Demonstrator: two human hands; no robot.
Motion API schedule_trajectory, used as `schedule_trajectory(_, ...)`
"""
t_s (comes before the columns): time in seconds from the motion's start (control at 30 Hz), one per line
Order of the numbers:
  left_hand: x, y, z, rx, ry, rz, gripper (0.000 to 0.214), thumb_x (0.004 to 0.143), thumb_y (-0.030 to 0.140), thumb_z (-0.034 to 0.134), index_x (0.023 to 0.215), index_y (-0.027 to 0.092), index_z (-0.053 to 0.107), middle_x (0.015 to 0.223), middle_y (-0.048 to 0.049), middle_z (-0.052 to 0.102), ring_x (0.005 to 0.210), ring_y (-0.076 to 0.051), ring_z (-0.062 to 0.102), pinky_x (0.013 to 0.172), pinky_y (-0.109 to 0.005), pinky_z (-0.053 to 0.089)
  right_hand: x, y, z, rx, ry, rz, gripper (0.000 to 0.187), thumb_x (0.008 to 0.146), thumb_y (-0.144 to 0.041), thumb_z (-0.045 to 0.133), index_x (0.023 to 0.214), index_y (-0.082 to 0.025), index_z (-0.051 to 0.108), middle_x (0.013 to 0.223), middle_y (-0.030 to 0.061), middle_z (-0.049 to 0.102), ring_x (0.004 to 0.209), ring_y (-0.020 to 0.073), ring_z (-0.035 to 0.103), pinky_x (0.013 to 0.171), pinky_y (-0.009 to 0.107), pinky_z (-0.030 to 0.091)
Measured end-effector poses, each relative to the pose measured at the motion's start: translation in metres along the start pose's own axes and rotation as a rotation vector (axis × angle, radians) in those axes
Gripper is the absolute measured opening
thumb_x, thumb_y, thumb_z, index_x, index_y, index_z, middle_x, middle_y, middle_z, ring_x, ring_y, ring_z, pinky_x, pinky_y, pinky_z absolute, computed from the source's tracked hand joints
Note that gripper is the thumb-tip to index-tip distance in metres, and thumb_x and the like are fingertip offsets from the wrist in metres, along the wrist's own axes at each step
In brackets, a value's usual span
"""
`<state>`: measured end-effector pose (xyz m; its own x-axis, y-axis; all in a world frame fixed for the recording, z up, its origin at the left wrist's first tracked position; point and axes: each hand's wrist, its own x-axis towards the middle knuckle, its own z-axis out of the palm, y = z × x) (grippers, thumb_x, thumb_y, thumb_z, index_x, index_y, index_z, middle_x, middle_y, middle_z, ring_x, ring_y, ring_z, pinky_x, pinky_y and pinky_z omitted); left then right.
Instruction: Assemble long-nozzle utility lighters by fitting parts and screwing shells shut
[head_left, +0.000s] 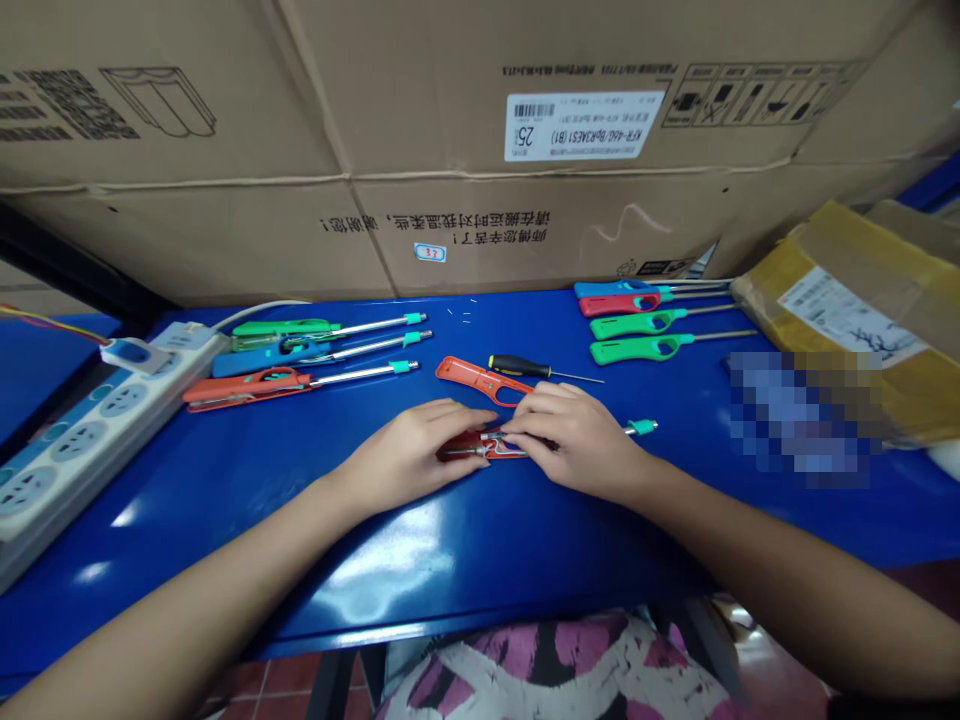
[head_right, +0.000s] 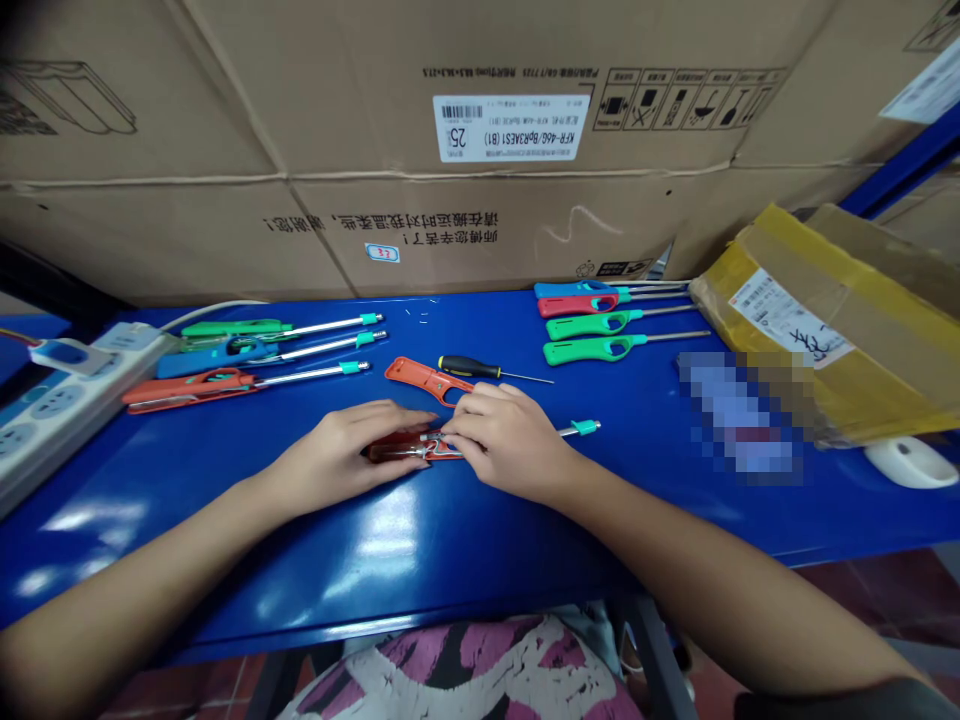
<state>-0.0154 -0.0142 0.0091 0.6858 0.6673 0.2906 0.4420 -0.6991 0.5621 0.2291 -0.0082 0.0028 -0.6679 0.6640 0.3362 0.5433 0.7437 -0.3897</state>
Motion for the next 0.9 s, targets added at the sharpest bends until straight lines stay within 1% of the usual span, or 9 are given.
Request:
schedule_trajectory(0.2,0.002,0.000,0.006,-0.032,0.026,0.082,0.020,0.093,0.022,0.068,0.110,0.015,0.073,0.103,-0.0094,0.075,0.092,-0.018,0.070,0.084,-0.030,0.059,-0.001,-0.001,0.003,-0.118,-0.044,-0.017,0.017,0.095,-0.019,0.060,0.089,-0.019,0.075,0.089,0.0051,0.073,0.089,0.0210,0.062,0.078,0.034,0.042)
schedule_trajectory(0.3,0.001,-0.004,0.009,0.018,0.032,0.126,0.023,0.094,0.023,0.067,0.114,0.015,0.074,0.108,-0.0103,0.075,0.097,-0.020,0.071,0.088,-0.033,0.060,0.000,-0.003,0.005,-0.122,-0.050,0.018,0.013,0.094,-0.019,0.063,0.087,-0.019,0.073,0.089,0.0051,0.072,0.088,0.0214,0.062,0.079,0.034,0.043)
schedule_trajectory(0.4,0.000,-0.006,0.011,0.075,0.025,0.151,0.025,0.096,0.025,0.064,0.117,0.015,0.073,0.113,-0.0116,0.075,0.102,-0.022,0.070,0.090,-0.036,0.061,0.002,-0.003,0.004,-0.016,-0.046,0.106,0.004,0.091,-0.020,0.067,0.089,-0.019,0.070,0.093,0.0052,0.070,0.090,0.0204,0.063,0.080,0.033,0.046)
schedule_trajectory(0.5,0.000,-0.006,0.011,0.161,0.017,0.184,0.028,0.098,0.026,0.061,0.120,0.013,0.072,0.117,-0.0131,0.074,0.104,-0.024,0.070,0.090,-0.039,0.061,0.002,0.005,-0.007,0.100,0.005,0.176,0.005,0.091,-0.019,0.064,0.093,-0.020,0.068,0.097,0.0054,0.068,0.093,0.0195,0.063,0.082,0.032,0.048)
schedule_trajectory(0.6,0.000,-0.006,0.010,0.260,0.003,0.215,0.029,0.099,0.027,0.059,0.121,0.013,0.071,0.117,-0.0133,0.074,0.102,-0.024,0.070,0.088,-0.042,0.062,-0.001,0.020,-0.029,0.038,0.100,0.234,0.011,0.089,-0.014,0.057,0.087,-0.019,0.066,0.095,0.0063,0.066,0.092,0.0205,0.062,0.083,0.033,0.048)
schedule_trajectory(0.67,0.001,-0.006,0.009,0.281,0.000,0.219,0.029,0.099,0.028,0.059,0.122,0.014,0.071,0.115,-0.0122,0.075,0.101,-0.024,0.069,0.087,-0.041,0.061,-0.004,0.029,-0.045,-0.030,0.045,0.298,0.009,0.087,-0.015,0.059,0.087,-0.019,0.067,0.096,0.0058,0.065,0.090,0.0204,0.061,0.080,0.033,0.048)
schedule_trajectory(0.73,0.001,-0.006,0.009,0.261,0.003,0.203,0.028,0.098,0.028,0.060,0.122,0.016,0.071,0.112,-0.0109,0.075,0.099,-0.023,0.069,0.085,-0.040,0.060,-0.006,0.034,-0.056,-0.037,-0.080,0.355,0.009,0.088,-0.019,0.060,0.091,-0.020,0.068,0.095,0.0046,0.066,0.081,0.0182,0.061,0.071,0.031,0.047)
schedule_trajectory(0.8,0.002,-0.007,0.009,0.207,0.013,0.169,0.026,0.097,0.027,0.062,0.119,0.017,0.072,0.108,-0.0099,0.074,0.096,-0.021,0.068,0.084,-0.038,0.059,-0.008,0.034,-0.058,-0.030,-0.156,0.382,0.010,0.089,-0.025,0.063,0.096,-0.021,0.069,0.094,0.0036,0.067,0.080,0.0178,0.061,0.069,0.030,0.047)
schedule_trajectory(0.9,0.002,-0.008,0.010,0.117,0.029,0.113,0.024,0.095,0.027,0.065,0.116,0.017,0.072,0.106,-0.0096,0.073,0.095,-0.021,0.068,0.085,-0.037,0.057,-0.009,0.030,-0.050,-0.027,-0.197,0.398,0.019,0.088,-0.030,0.067,0.105,-0.022,0.068,0.099,0.0038,0.067,0.084,0.0185,0.062,0.072,0.031,0.048)
